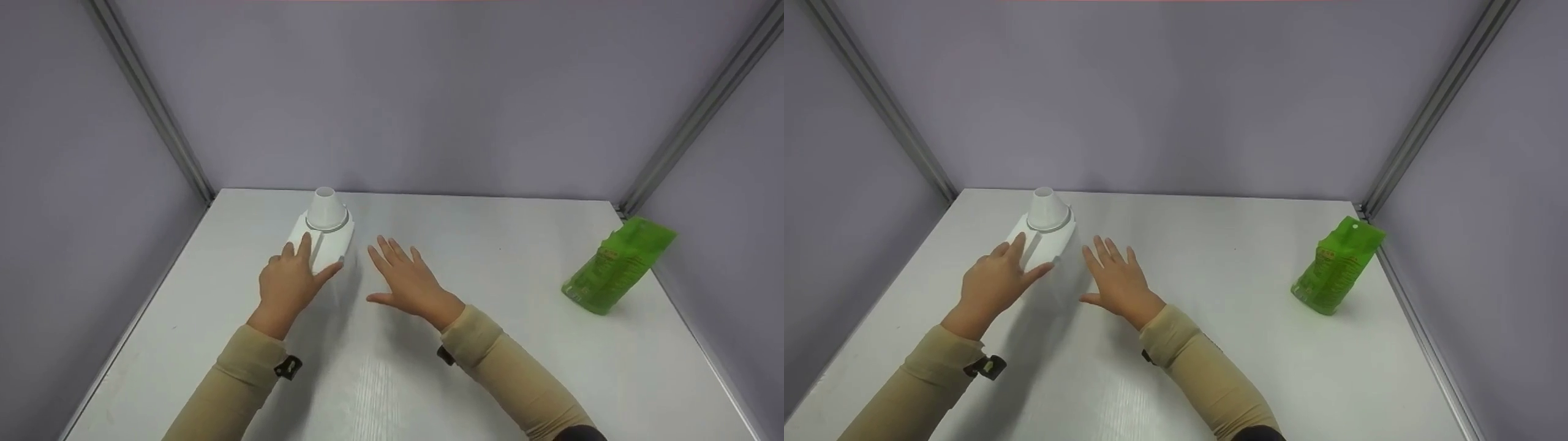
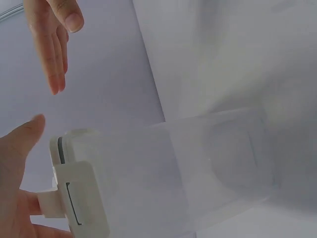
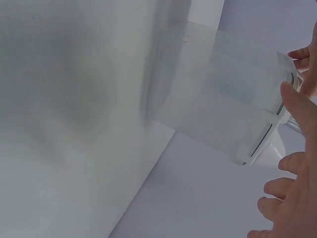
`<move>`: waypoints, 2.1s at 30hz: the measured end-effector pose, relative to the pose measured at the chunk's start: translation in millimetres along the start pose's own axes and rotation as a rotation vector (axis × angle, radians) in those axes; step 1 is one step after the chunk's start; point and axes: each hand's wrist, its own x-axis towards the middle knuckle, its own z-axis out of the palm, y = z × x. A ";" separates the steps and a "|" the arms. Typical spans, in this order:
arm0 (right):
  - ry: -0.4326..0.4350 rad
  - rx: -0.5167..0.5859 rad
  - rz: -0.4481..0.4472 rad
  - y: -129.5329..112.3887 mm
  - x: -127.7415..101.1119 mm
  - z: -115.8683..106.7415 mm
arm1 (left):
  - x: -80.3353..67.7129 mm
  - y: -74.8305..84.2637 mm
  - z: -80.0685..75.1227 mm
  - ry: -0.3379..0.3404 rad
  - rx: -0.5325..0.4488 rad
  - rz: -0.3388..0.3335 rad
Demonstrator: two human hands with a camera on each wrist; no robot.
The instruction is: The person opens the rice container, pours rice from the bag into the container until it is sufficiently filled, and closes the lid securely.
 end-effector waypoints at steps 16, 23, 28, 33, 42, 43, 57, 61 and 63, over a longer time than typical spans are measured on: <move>0.089 0.022 -0.076 -52.8 32.0 -5.4 | -9.8 -39.3 -13.5 -0.235 -0.236 -0.031; 0.035 0.106 -0.061 -57.8 36.5 -2.2 | -14.3 -28.8 -12.7 -0.164 -0.150 0.126; 0.086 -0.014 -0.028 -58.0 38.8 2.1 | -18.3 -21.4 -9.3 -0.135 -0.106 0.198; 0.138 -0.103 0.011 -60.8 40.5 4.7 | -23.6 -25.0 -5.9 -0.095 -0.044 0.298; 0.120 -0.082 0.036 -64.9 38.1 2.9 | -21.2 -38.8 7.5 -0.088 -0.069 0.335; 0.115 -0.087 0.038 -65.5 38.2 2.4 | -21.2 -38.7 7.9 -0.085 -0.074 0.333; 0.104 -0.098 0.058 -68.6 38.7 5.6 | -25.0 -38.3 11.2 -0.042 -0.103 0.281; 0.100 -0.090 0.063 -62.5 38.5 7.9 | -22.6 -34.8 15.2 -0.039 -0.092 0.286; 0.092 -0.078 0.066 -57.6 38.4 7.9 | -19.9 -31.8 17.8 -0.037 -0.086 0.293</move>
